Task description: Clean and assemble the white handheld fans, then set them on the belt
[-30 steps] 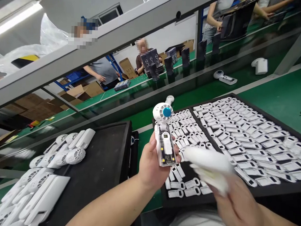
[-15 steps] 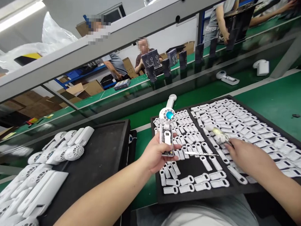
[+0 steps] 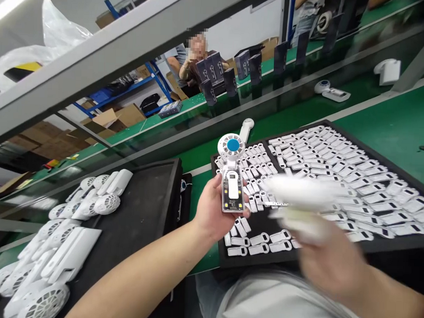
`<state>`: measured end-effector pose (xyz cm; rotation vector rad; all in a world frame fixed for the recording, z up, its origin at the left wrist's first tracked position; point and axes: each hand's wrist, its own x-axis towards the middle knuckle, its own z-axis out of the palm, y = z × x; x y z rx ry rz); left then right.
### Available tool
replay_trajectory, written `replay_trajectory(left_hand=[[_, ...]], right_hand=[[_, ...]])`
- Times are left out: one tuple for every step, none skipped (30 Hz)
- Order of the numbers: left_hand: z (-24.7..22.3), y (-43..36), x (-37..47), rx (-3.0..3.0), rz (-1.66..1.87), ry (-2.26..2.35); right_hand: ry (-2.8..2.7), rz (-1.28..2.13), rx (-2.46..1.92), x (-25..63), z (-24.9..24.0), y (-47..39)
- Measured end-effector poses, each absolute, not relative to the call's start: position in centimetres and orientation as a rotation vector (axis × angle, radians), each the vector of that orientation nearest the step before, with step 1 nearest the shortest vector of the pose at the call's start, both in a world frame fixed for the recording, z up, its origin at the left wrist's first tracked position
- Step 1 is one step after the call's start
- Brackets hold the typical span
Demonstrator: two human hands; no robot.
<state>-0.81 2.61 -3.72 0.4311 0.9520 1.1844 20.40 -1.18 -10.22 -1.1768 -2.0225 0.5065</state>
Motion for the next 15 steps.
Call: replay_trajectory(left_hand=[[-4.0, 2.4, -0.7, 0.442, 1.191, 0.965], [-4.3, 2.3, -0.7, 0.435, 1.188, 0.996], [-4.7, 2.3, -0.8, 0.413, 1.181, 1.036], [-5.1, 2.3, -0.9, 0.395, 1.178, 1.073], [-5.4, 2.3, -1.0, 0.394, 1.181, 1.100], [-5.6, 2.4, -1.2, 0.418, 1.189, 1.115], [-5.7, 2.4, -1.3, 0.460, 1.205, 1.120], [-5.7, 2.5, -1.5, 0.508, 1.212, 1.120], [-5.6, 2.6, -1.6, 0.546, 1.209, 1.117], [-5.5, 2.6, -1.7, 0.562, 1.200, 1.113], [-5.4, 2.6, -1.9, 0.558, 1.191, 1.108], [-5.2, 2.6, -2.0, 0.549, 1.184, 1.099], [-5.1, 2.5, -2.1, 0.545, 1.178, 1.088], [-4.9, 2.5, -2.1, 0.552, 1.172, 1.076], [-4.7, 2.4, -2.2, 0.569, 1.165, 1.063]], right_hand=[[-2.107, 0.521, -1.147, 19.3, -10.4, -1.2], [-2.181, 0.540, -1.126, 18.3, -10.7, -1.2], [-2.239, 0.554, -1.117, 17.7, -10.9, -1.2], [-2.281, 0.569, -1.118, 17.4, -11.2, -1.2], [-2.301, 0.584, -1.121, 17.4, -11.5, -1.2], [-2.297, 0.594, -1.123, 17.8, -11.8, -1.2], [-2.281, 0.594, -1.131, 18.3, -12.1, -1.3], [-2.263, 0.584, -1.147, 19.0, -12.6, -1.2], [-2.246, 0.570, -1.179, 19.9, -13.1, -1.1], [-2.232, 0.547, -1.235, 20.7, -13.7, -0.7], [-2.222, 0.508, -1.317, 21.7, -14.3, -0.3], [-2.221, 0.447, -1.425, 22.6, -14.9, 0.4], [-2.221, 0.370, -1.540, 23.6, -15.4, 1.2], [-2.225, 0.294, -1.641, 24.6, -15.9, 2.1], [-2.234, 0.232, -1.720, 25.7, -16.4, 3.0]])
